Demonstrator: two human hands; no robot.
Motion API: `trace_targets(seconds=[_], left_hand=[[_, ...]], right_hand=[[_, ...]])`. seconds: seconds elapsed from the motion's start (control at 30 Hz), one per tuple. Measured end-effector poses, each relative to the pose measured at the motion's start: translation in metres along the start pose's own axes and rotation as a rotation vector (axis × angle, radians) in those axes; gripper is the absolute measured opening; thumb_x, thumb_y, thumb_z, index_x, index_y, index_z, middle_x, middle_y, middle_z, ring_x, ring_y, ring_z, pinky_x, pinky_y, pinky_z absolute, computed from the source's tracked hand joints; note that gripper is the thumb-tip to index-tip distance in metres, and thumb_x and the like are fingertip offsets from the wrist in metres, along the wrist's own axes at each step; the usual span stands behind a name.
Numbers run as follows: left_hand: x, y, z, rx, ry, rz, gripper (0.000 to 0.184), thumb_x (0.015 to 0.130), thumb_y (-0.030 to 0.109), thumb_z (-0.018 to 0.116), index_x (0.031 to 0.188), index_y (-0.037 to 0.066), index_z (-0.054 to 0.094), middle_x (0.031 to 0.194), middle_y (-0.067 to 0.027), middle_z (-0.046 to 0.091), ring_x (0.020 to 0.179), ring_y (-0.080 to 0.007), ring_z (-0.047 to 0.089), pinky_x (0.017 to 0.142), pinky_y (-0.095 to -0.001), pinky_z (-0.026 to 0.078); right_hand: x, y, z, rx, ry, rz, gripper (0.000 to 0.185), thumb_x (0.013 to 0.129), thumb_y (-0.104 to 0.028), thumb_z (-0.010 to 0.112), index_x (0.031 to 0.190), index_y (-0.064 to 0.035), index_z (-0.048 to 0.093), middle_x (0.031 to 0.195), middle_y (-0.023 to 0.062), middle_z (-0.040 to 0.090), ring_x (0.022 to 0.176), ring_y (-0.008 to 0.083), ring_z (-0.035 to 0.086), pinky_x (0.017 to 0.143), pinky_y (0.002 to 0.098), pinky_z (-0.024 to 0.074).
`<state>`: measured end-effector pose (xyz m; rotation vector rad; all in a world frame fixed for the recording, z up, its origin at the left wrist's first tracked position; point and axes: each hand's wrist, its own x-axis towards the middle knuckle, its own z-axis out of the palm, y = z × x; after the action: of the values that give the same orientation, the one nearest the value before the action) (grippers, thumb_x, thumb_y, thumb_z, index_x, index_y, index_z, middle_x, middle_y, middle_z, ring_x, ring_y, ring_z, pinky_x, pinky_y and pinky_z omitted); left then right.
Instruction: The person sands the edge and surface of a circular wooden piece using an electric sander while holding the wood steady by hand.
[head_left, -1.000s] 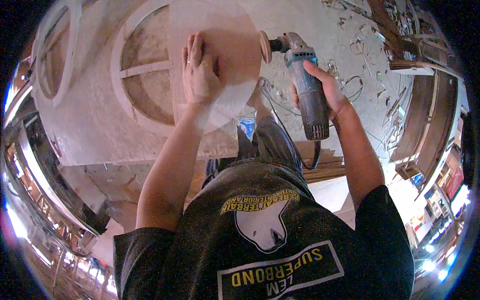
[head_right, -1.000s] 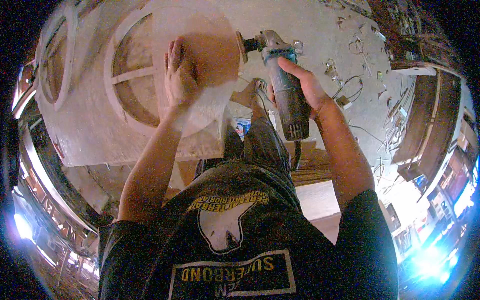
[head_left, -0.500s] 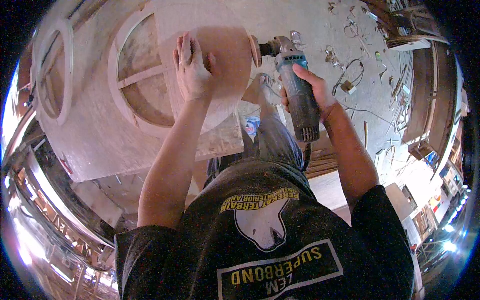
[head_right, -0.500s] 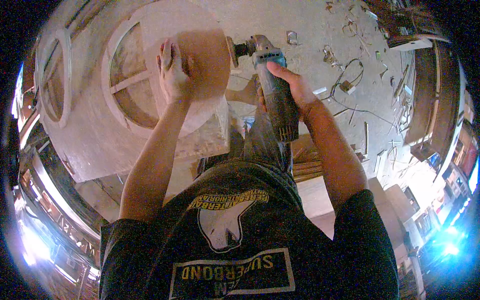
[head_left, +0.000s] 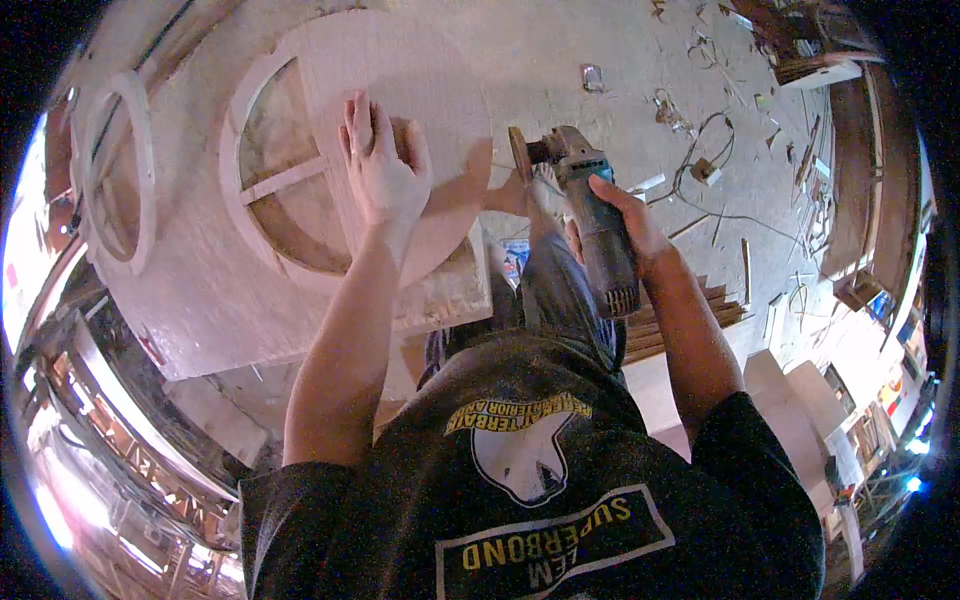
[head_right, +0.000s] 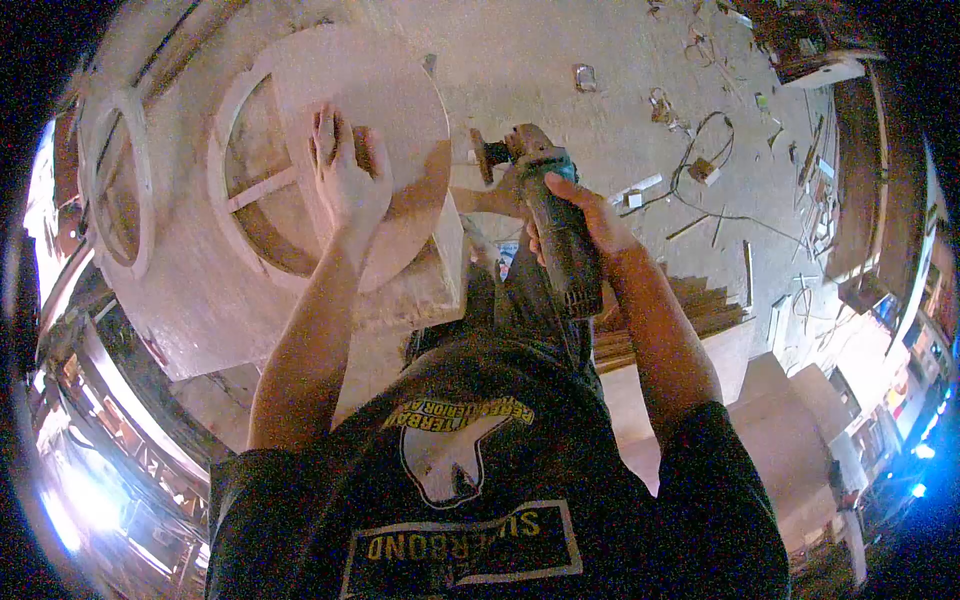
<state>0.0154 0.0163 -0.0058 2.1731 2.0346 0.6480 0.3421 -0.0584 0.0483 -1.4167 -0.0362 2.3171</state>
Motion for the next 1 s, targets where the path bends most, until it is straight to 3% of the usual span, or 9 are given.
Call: trace_targets(seconds=[0.23, 0.27, 0.4, 0.5, 0.73, 0.83, 1.0], left_hand=[[-0.001, -0.002, -0.002, -0.006, 0.018, -0.003, 0.056, 0.100, 0.027, 0.063, 0.143, -0.008, 0.057, 0.163, -0.0185, 0.044, 0.153, -0.0364, 0.038, 0.126, -0.0517, 0.028], [-0.001, -0.002, -0.003, -0.016, 0.017, -0.010, 0.056, 0.100, 0.027, 0.063, 0.143, -0.007, 0.058, 0.163, -0.0182, 0.044, 0.153, -0.0363, 0.038, 0.126, -0.0516, 0.028], [0.000, 0.000, -0.005, -0.024, 0.008, -0.028, 0.054, 0.099, 0.026, 0.065, 0.143, -0.005, 0.059, 0.163, -0.0177, 0.044, 0.153, -0.0364, 0.039, 0.126, -0.0512, 0.029], [0.000, 0.003, -0.006, -0.040, 0.004, -0.051, 0.054, 0.098, 0.027, 0.066, 0.142, -0.004, 0.060, 0.163, -0.0174, 0.044, 0.153, -0.0363, 0.038, 0.126, -0.0504, 0.029], [0.001, 0.005, -0.004, -0.022, 0.022, -0.088, 0.054, 0.098, 0.027, 0.066, 0.143, -0.002, 0.059, 0.165, -0.0143, 0.043, 0.155, -0.0341, 0.036, 0.127, -0.0487, 0.029], [0.004, 0.010, -0.008, -0.016, 0.024, -0.104, 0.051, 0.099, 0.027, 0.065, 0.139, -0.004, 0.062, 0.160, -0.0189, 0.049, 0.151, -0.0369, 0.042, 0.126, -0.0481, 0.031], [0.001, 0.007, -0.005, -0.047, 0.026, -0.098, 0.055, 0.098, 0.029, 0.065, 0.144, -0.001, 0.060, 0.164, -0.0159, 0.044, 0.154, -0.0352, 0.037, 0.127, -0.0496, 0.029]], right_hand=[[0.024, -0.101, 0.014, -0.131, -0.064, 0.048, 0.065, 0.094, -0.062, 0.068, 0.116, -0.0014, 0.061, 0.084, 0.0159, 0.071, 0.065, 0.0261, 0.071, 0.061, 0.0407, 0.0607], [0.026, -0.117, 0.026, -0.224, -0.064, -0.034, 0.065, 0.095, -0.062, 0.066, 0.117, -0.0006, 0.061, 0.083, 0.0148, 0.070, 0.064, 0.0250, 0.071, 0.061, 0.0392, 0.0604], [0.058, -0.169, 0.037, -0.356, -0.236, 0.003, 0.067, 0.096, -0.064, 0.065, 0.119, -0.0004, 0.062, 0.084, 0.0138, 0.070, 0.064, 0.0229, 0.071, 0.060, 0.0354, 0.0607], [0.062, -0.187, 0.055, -0.352, -0.133, 0.065, 0.070, 0.095, -0.064, 0.066, 0.121, 0.0002, 0.062, 0.084, 0.0132, 0.070, 0.063, 0.0224, 0.070, 0.061, 0.0345, 0.0618], [0.061, -0.186, 0.064, -0.492, -0.094, 0.000, 0.065, 0.094, -0.063, 0.068, 0.117, -0.0027, 0.063, 0.084, 0.0118, 0.071, 0.064, 0.0202, 0.071, 0.060, 0.0337, 0.0616], [0.060, -0.179, 0.059, -0.508, -0.127, 0.003, 0.063, 0.094, -0.063, 0.067, 0.116, -0.0037, 0.062, 0.084, 0.0122, 0.071, 0.062, 0.0200, 0.070, 0.059, 0.0332, 0.0609], [0.052, -0.158, 0.049, -0.400, -0.170, 0.044, 0.062, 0.096, -0.062, 0.066, 0.118, -0.0043, 0.061, 0.083, 0.0131, 0.071, 0.060, 0.0202, 0.068, 0.059, 0.0337, 0.0606]])
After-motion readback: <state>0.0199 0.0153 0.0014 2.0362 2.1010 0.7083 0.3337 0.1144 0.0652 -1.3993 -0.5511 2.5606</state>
